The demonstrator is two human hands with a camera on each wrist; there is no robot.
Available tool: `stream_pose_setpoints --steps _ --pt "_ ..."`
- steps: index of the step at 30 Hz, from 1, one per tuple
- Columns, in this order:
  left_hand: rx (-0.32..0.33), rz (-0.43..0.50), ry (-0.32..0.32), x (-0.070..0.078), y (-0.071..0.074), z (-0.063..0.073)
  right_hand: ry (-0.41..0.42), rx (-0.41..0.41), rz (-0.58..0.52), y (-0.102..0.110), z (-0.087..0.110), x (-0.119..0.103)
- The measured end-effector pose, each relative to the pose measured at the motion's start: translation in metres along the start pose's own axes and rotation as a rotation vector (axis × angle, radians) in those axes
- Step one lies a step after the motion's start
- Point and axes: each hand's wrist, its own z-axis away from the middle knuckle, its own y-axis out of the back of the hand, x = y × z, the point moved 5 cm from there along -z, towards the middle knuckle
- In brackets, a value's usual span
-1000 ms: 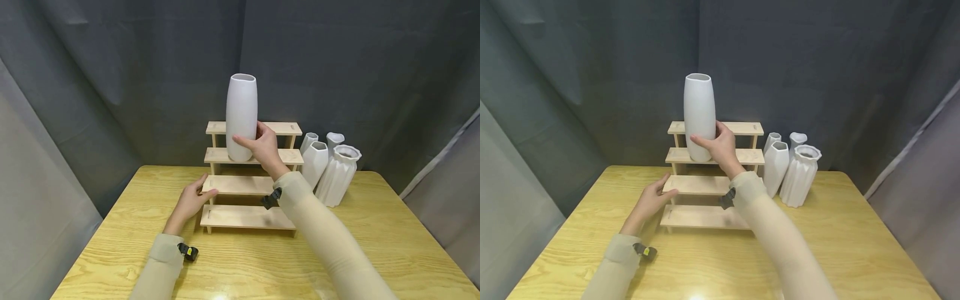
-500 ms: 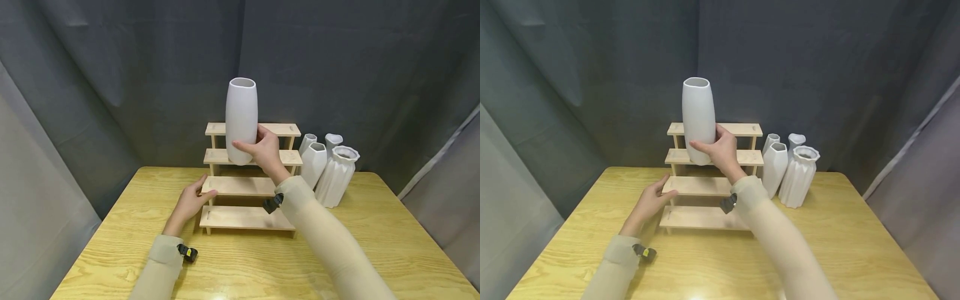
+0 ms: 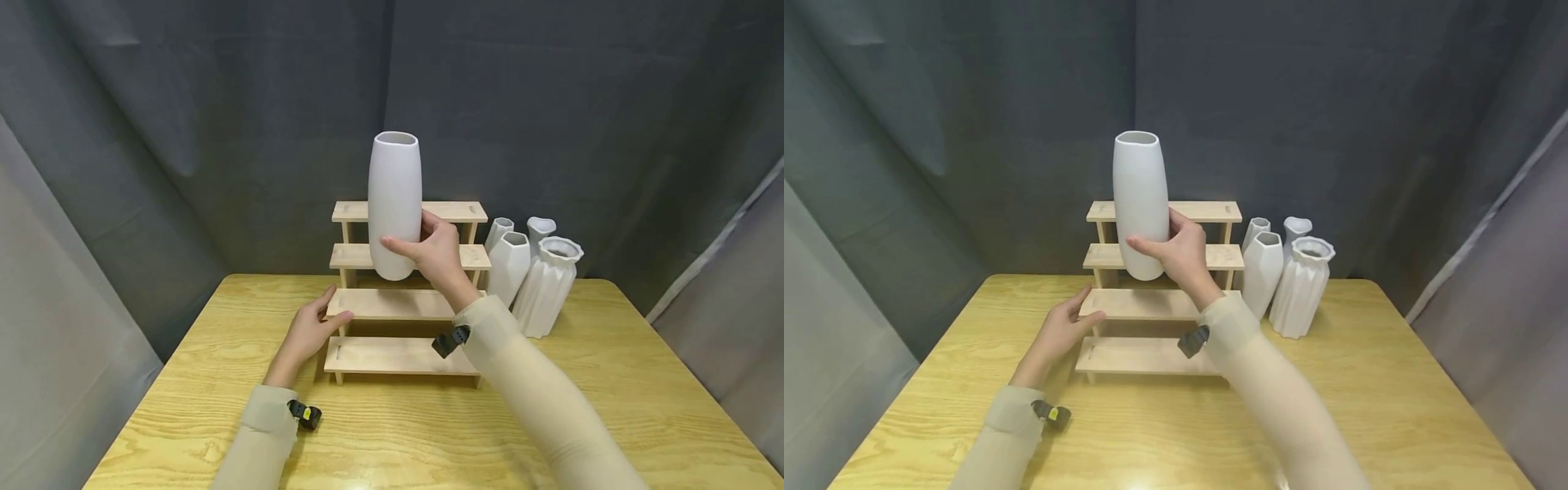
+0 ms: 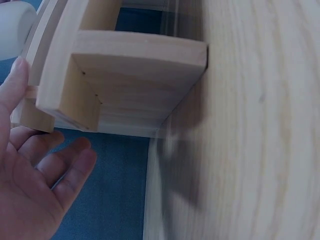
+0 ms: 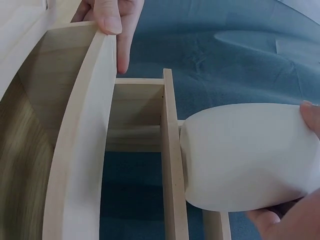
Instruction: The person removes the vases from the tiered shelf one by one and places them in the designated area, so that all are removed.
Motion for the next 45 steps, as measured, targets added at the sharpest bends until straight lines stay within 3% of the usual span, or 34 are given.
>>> stream_pose_setpoints --steps 28,37,45 --pt "0.005 -0.007 0.007 0.001 0.0 0.0 -0.045 -0.048 -0.01 0.011 0.035 -0.005" --pt "-0.001 0.007 0.019 0.002 0.0 0.001 -0.024 -0.062 0.015 0.012 0.048 -0.009" --pt "-0.003 0.008 0.003 0.001 0.0 0.0 -0.013 -0.067 -0.027 0.013 0.06 -0.011"
